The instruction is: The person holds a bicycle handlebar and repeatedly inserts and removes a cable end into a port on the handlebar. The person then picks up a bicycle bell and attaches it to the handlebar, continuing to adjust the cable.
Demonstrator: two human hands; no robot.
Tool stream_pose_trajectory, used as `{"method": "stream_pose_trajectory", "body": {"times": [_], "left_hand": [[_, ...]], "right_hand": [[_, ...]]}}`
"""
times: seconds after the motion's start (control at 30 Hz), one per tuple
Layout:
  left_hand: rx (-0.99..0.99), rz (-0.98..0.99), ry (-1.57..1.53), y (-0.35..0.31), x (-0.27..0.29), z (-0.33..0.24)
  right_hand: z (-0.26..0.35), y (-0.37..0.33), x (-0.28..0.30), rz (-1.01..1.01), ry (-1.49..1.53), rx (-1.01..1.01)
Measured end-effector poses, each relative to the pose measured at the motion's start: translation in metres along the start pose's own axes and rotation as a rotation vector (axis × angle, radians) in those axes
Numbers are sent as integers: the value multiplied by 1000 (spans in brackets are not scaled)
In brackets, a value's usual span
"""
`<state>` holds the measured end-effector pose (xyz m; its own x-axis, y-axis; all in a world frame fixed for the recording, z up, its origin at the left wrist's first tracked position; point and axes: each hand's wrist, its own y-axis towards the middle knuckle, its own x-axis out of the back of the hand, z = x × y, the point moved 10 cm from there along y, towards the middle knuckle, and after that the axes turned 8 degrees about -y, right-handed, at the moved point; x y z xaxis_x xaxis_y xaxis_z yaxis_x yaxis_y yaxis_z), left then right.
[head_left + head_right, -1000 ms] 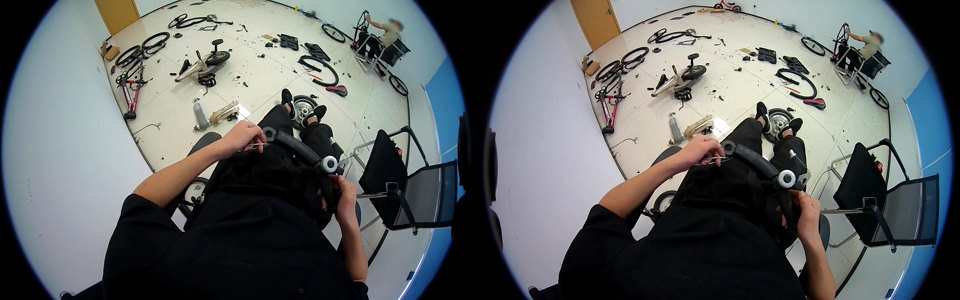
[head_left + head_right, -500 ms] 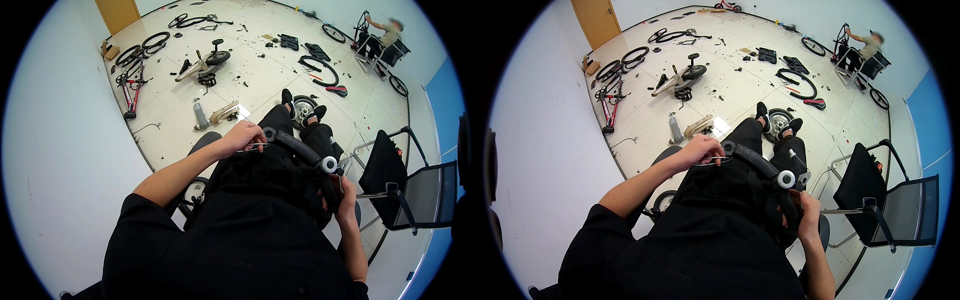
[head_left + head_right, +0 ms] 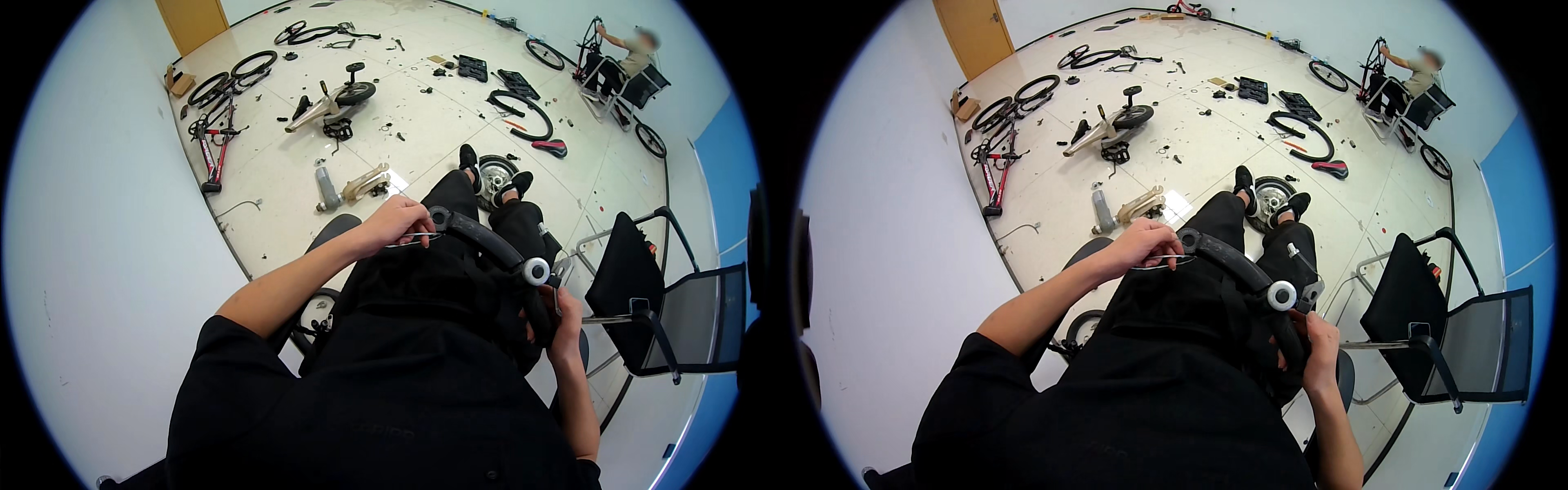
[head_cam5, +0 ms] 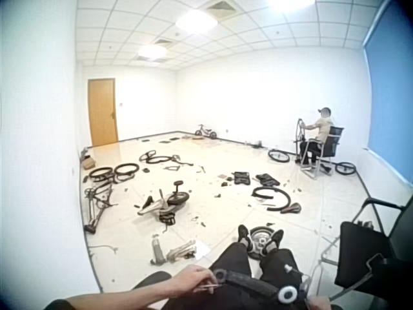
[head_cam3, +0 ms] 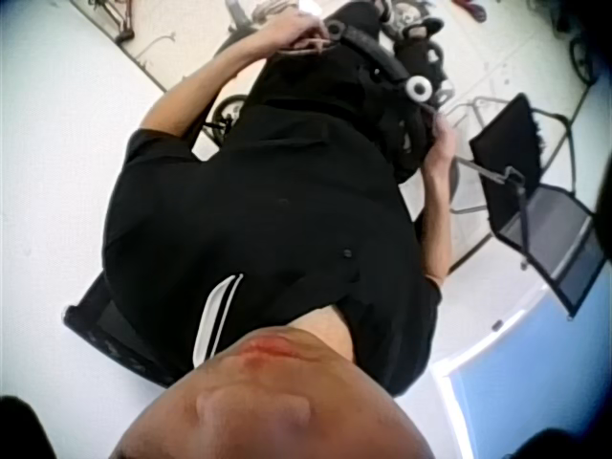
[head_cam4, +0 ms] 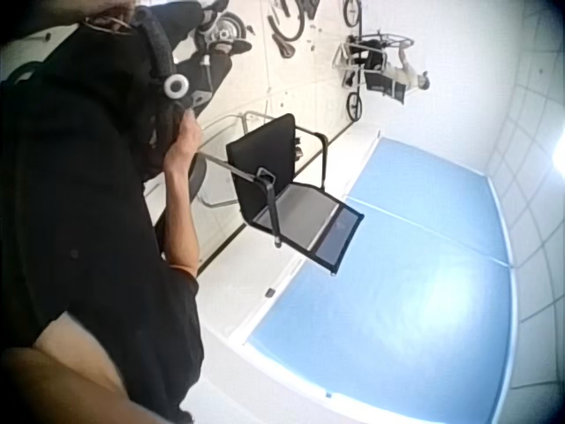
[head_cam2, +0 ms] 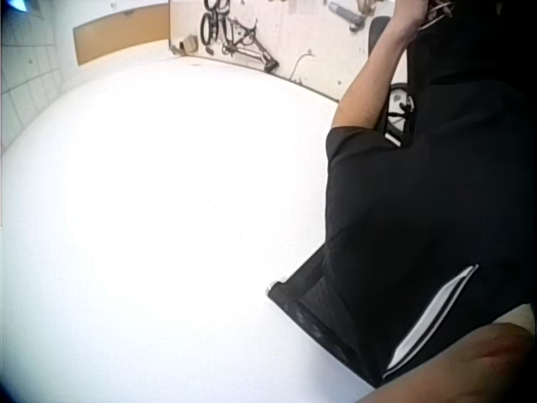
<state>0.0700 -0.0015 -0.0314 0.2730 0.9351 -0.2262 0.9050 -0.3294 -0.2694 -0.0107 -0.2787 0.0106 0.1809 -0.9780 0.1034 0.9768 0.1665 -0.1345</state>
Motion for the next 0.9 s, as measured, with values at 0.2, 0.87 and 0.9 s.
{"method": "stream_pose_trajectory", "body": {"times": [0.2,0.87,0.9], "left_hand": [[13,4,3,1,0,2],[28,-12,12,1,-1,4],[26,-8,13,0,-1,3]], "right_hand": [[-4,0,3,-13,-2,-15],[6,1,2,-13,-106,13],[7,1,2,-4,-118,24]]}}
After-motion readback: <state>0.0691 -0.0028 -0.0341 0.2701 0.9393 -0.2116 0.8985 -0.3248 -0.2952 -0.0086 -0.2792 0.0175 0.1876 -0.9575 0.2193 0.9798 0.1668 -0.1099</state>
